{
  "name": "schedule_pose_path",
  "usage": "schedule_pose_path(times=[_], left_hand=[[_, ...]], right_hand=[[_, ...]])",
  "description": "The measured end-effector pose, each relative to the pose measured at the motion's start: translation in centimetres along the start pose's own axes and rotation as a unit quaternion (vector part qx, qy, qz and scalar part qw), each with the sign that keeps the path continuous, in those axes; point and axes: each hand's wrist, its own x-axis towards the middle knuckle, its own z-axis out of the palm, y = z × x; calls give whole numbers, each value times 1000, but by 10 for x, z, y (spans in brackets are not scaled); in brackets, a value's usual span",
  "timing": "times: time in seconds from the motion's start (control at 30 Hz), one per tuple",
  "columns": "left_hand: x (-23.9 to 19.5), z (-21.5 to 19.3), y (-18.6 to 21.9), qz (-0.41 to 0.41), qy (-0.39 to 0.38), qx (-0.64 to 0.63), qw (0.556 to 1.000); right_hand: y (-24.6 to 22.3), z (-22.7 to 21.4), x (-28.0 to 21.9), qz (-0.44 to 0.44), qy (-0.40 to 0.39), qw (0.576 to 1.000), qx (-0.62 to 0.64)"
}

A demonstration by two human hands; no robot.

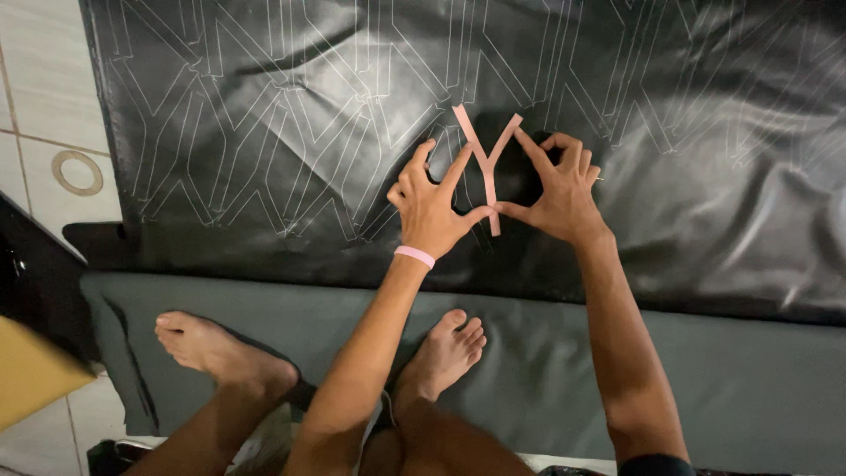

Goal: The person uses a pink Y-shaped template to repeatedly mark a large black sheet laid on the floor. They align the template over pre-drawn white lines and trace or mark the material with a small tool, moving the template to new positions across the sheet.

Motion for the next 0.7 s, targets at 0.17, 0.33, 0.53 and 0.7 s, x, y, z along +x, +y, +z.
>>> schedule_pose_path(times=[0.17,0.33,0.53,0.7], left_hand=[[0,0,0,-1,-6,0,1000],[0,0,1,4,1,8,1000],[0,-3,1,7,-17,4,1000],[2,-7,4,1,-38,9,999]], right_hand=[[0,0,0,-4,2,1000,8],[0,-1,1,8,-9,1000,-1],[-1,-1,-1,12,-12,1000,12],[-1,-1,0,7,-8,1000,6]])
